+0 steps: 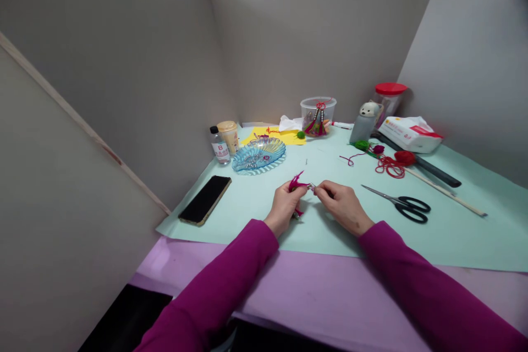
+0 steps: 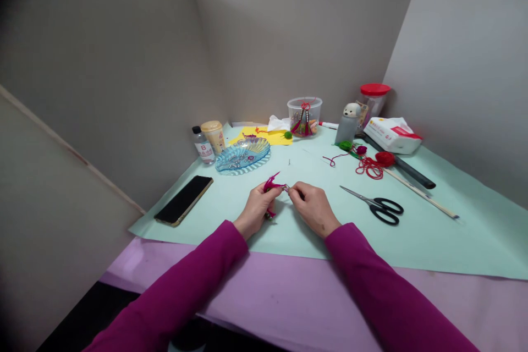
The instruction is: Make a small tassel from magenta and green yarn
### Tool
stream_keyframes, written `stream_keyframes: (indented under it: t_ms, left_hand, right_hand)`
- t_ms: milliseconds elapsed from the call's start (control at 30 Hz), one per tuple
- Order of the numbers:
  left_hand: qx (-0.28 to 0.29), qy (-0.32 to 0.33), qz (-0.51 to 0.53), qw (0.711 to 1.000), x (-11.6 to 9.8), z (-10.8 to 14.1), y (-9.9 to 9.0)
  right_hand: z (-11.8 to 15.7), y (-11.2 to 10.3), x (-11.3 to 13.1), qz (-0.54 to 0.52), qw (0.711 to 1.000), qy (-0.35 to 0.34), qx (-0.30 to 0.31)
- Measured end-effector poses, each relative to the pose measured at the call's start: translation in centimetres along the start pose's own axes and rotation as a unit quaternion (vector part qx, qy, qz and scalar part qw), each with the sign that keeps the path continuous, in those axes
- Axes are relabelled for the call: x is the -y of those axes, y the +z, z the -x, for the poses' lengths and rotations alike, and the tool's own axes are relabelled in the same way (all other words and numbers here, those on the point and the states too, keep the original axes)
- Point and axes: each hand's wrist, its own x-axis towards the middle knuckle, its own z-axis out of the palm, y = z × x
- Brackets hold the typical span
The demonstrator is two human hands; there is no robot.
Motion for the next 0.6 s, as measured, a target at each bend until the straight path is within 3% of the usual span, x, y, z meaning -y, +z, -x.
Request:
stream_keyframes:
  t_ms: [600]
  left_hand:
    - [0.000,-0.004,0.010,1.000,-0.02,0.00,-0.07]
  right_hand:
    - [-0.03,-0.05,-0.20,0.012,1.000,-0.014,-0.013]
